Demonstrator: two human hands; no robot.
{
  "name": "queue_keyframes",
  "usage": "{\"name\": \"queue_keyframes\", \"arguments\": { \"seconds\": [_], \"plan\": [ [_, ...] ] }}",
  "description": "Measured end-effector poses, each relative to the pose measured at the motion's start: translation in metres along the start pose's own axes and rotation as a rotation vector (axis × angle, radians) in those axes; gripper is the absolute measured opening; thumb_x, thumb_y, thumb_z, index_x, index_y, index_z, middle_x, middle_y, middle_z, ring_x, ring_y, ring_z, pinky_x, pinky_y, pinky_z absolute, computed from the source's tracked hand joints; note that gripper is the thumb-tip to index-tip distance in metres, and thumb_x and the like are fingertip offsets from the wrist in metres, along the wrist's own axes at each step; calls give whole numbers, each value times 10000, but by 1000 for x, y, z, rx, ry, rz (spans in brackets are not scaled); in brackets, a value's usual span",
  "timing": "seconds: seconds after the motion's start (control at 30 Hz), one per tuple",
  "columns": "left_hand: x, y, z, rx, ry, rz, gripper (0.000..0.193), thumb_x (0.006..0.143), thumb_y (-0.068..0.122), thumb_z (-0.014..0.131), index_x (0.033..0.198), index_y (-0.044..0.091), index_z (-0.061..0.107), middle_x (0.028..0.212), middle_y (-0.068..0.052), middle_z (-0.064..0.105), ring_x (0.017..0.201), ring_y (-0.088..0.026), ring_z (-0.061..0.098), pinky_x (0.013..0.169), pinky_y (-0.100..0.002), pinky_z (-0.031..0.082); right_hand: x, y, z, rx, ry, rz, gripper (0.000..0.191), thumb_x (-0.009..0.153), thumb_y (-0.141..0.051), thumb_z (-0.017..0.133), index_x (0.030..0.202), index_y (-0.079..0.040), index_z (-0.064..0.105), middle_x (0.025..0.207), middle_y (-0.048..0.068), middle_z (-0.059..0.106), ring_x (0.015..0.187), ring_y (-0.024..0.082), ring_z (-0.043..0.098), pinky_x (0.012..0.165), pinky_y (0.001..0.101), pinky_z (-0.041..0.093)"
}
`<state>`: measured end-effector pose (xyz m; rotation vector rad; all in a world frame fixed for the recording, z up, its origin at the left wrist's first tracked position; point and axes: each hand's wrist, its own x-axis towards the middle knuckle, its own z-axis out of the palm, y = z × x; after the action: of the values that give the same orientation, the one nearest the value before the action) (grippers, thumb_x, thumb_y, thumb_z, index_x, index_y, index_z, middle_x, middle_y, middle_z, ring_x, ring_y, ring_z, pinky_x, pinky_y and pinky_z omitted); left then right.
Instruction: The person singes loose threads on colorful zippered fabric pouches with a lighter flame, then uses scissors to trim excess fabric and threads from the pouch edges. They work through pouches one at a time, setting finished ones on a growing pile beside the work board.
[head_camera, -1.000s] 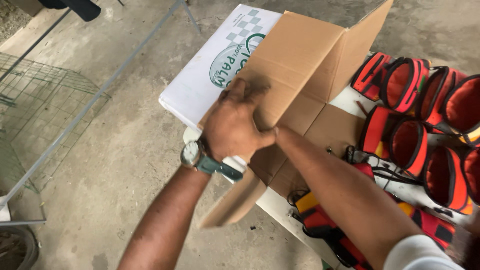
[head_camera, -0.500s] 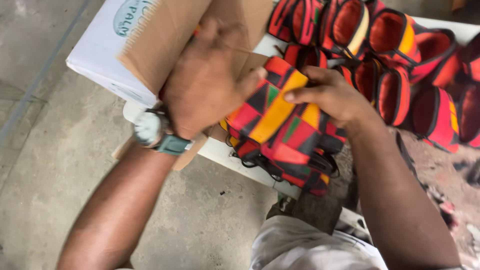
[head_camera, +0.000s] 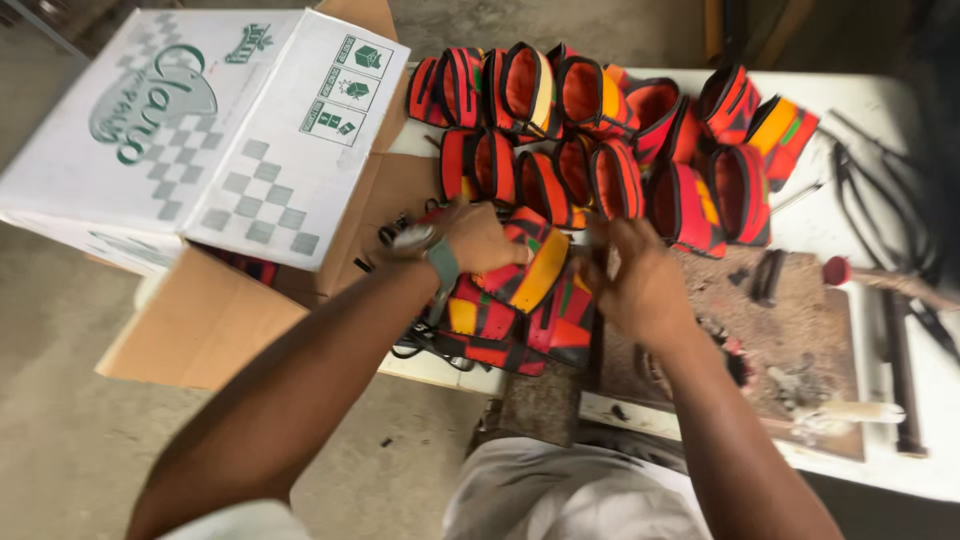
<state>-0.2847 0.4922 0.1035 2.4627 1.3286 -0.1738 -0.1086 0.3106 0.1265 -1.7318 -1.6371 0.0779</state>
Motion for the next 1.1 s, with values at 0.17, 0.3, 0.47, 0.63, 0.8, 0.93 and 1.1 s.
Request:
{"name": "queue_keyframes", "arguments": {
  "seconds": [0.17,0.3,0.47,0.63,0.8,0.93,1.1],
  "plan": [
    [33,34,-7,135,-149,112,669,821,665,654,1144,88,755,1324,-228,662,1265,-462,567,1093,-525,416,-56,-33,-24,-29,-103,65,327,833,-242,752,1129,-107,715,1055,131,709,951,299,720,775,423,568],
    [30,37,9,-181,21,6,681,671,513,811,1146,32,729,1252,-251,697,1162,-400,674,1003,-465,535,-88,-13,-51,-296,-143,187,413,810,-289,759,1183,-128,686,1109,150,697,933,393,674,783,490,541],
    [15,24,19,-443,379,137,751,716,456,892,1166,-72,604,1172,-281,666,1093,-396,657,917,-458,529,-132,42,-62,-494,-326,425,520,789,-412,768,1209,-145,618,1094,183,680,1012,408,669,861,499,532],
    [-41,18,11,-1037,509,209,536,772,335,837,1139,-6,645,1103,-120,749,1005,-216,716,889,-364,569,-151,61,-52,-469,-323,446,511,820,-375,700,1252,-126,592,1135,193,697,1036,415,676,871,504,536],
    [-88,88,49,-1048,743,470,472,891,305,852,1176,6,624,1099,-90,683,1008,-186,656,888,-348,529,-135,56,-51,-496,-394,493,472,852,-404,652,1265,-181,608,1154,164,716,1041,398,694,873,515,547],
    [-89,136,112,-1391,417,466,510,851,337,823,1207,29,628,1089,-33,708,992,-125,668,881,-301,547,-124,41,-53,-464,-472,499,641,796,-550,709,1311,-188,588,1150,182,724,1069,401,687,903,513,542],
    [-76,105,142,-1510,384,496,537,888,271,817,1283,21,553,1121,-50,681,1017,-125,664,916,-302,557,-119,26,-56,-439,-426,512,681,789,-592,700,1333,-195,595,1146,187,728,1076,412,681,905,517,536]
  ]
}}
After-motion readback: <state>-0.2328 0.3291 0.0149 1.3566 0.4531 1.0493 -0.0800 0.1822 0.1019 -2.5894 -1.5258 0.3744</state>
